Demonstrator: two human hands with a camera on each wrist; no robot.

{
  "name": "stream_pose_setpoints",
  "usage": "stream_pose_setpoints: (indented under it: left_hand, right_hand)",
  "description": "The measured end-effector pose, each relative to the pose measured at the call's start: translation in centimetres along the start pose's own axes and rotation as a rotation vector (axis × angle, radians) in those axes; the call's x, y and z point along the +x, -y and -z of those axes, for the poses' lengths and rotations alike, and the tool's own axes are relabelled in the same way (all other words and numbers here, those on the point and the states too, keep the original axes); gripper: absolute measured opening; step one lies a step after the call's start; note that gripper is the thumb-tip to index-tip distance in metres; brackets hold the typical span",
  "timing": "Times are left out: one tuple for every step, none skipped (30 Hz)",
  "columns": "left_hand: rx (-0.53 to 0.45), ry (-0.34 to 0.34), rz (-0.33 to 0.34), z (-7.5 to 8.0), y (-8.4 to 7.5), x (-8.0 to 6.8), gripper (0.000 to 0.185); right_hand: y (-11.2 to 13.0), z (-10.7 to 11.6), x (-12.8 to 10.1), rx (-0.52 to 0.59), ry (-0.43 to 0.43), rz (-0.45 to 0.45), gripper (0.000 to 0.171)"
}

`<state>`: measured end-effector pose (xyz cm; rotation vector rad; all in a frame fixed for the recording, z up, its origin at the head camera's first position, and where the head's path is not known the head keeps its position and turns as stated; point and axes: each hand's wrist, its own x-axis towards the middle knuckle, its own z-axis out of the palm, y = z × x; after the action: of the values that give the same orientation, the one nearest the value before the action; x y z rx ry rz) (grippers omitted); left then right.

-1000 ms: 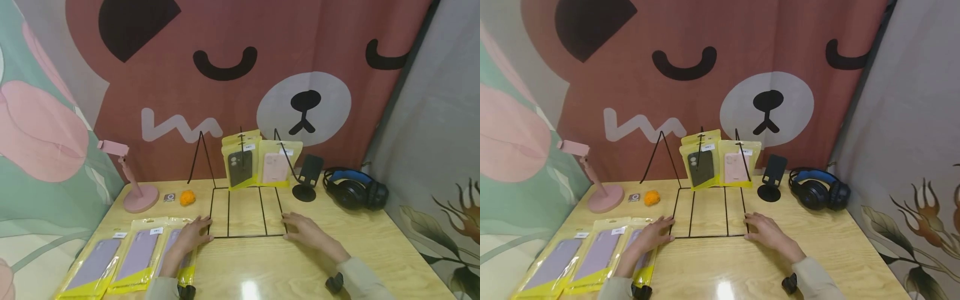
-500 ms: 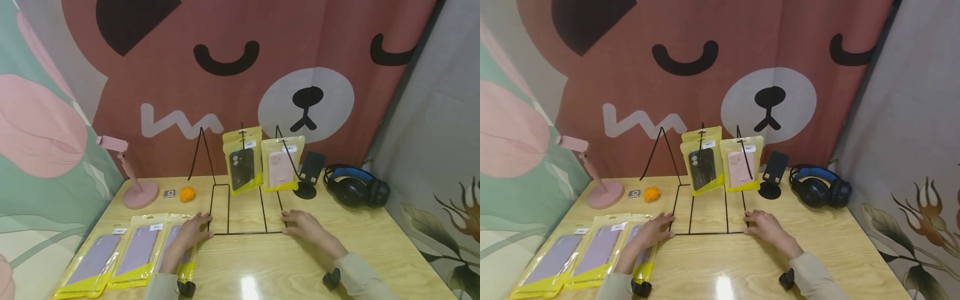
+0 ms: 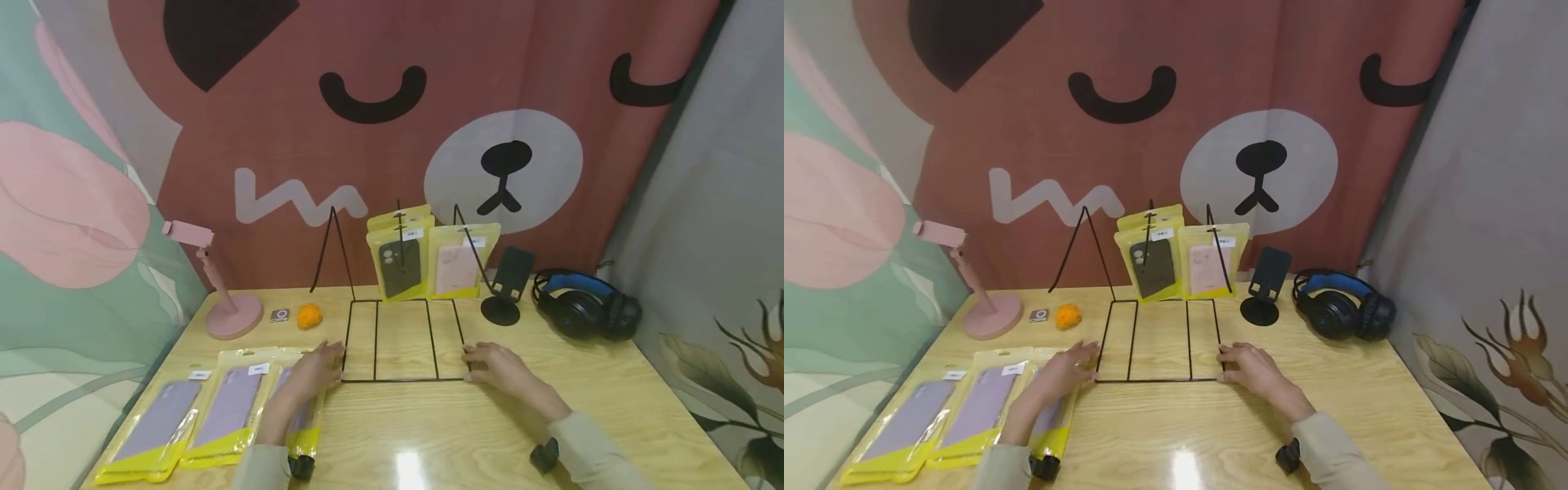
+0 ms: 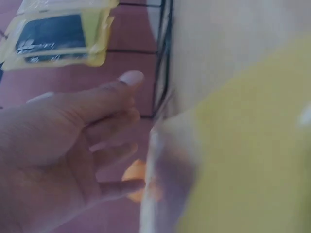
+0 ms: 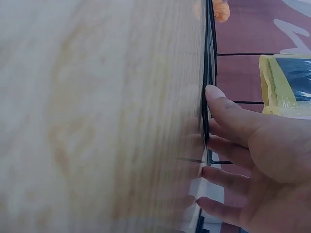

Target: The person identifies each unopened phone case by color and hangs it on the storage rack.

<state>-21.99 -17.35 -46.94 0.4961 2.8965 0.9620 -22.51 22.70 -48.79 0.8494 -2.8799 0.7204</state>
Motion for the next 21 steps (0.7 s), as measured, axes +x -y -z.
stream_pose_setpoints:
  left_hand:
    - [-0.016,-0.010,0.004,0.5,-0.1,-0.1,0.052]
    - [-0.029,-0.023,0.006,1.0,-0.1,-0.3,0.051]
    - [-0.040,-0.038,0.009,1.6,0.0,-0.5,0.051]
    - [-0.048,-0.052,0.011,2.1,0.2,-0.8,0.050]
    - [-0.045,-0.062,0.004,2.7,0.5,-1.0,0.050]
    - [-0.035,-0.073,-0.003,3.3,0.9,-1.4,0.050]
    - [-0.022,-0.085,-0.005,3.9,1.3,-1.8,0.049]
    - [0.007,-0.099,-0.011,4.5,1.8,-2.2,0.048]
    - [0.039,-0.111,-0.014,5.0,2.3,-2.7,0.048]
    - [0.062,-0.122,-0.015,5.6,3.0,-3.2,0.047]
    - [0.086,-0.131,-0.011,6.2,3.7,-3.8,0.047]
    - [0.104,-0.145,-0.006,6.9,4.5,-4.4,0.047]
    - [0.123,-0.157,0.005,7.5,5.3,-5.2,0.048]
    - [0.142,-0.158,0.028,8.2,6.2,-6.0,0.048]
    - [0.158,-0.154,0.059,8.8,7.2,-6.8,0.050]
    - [0.168,-0.150,0.085,9.4,8.3,-7.6,0.051]
    - [0.188,-0.146,0.109,10.0,9.3,-8.3,0.052]
    - [0.205,-0.136,0.136,10.5,10.4,-8.9,0.054]
    - [0.225,-0.117,0.170,10.9,11.4,-9.5,0.056]
    - [0.235,-0.098,0.204,11.4,12.4,-10.2,0.060]
    - [0.246,-0.089,0.222,11.8,13.5,-10.8,0.062]
  right_hand:
    - [0.0,0.0,0.0,0.002,0.004,0.001,0.043]
    - [0.0,0.0,0.0,0.003,0.007,0.003,0.043]
    - [0.0,0.0,0.0,0.000,0.011,0.004,0.043]
    - [0.0,0.0,0.0,0.000,0.013,0.003,0.043]
    - [0.0,0.0,0.0,-0.005,0.013,0.003,0.043]
    - [0.0,0.0,0.0,-0.011,0.012,0.004,0.043]
    - [0.1,0.0,0.0,-0.016,0.009,0.004,0.043]
    - [0.0,0.1,0.0,-0.021,0.007,0.002,0.043]
    - [0.0,0.1,0.0,-0.028,0.005,-0.002,0.043]
    - [0.0,0.1,0.1,-0.033,0.003,-0.004,0.043]
    - [0.0,0.1,0.1,-0.035,0.002,-0.007,0.043]
    - [0.0,0.2,0.1,-0.034,0.003,-0.010,0.043]
    - [0.0,0.2,0.1,-0.033,0.004,-0.014,0.043]
    - [0.0,0.2,0.1,-0.030,0.007,-0.017,0.043]
    - [0.0,0.2,0.1,-0.025,0.012,-0.016,0.043]
    - [0.1,0.2,0.2,-0.022,0.016,-0.013,0.044]
    - [0.1,0.2,0.2,-0.018,0.018,-0.014,0.044]
    - [0.0,0.2,0.1,-0.018,0.020,-0.015,0.044]
    - [0.0,0.2,0.1,-0.015,0.022,-0.018,0.044]
    - [0.1,0.2,0.2,-0.013,0.022,-0.021,0.044]
    - [0.1,0.1,0.2,-0.013,0.023,-0.025,0.044]
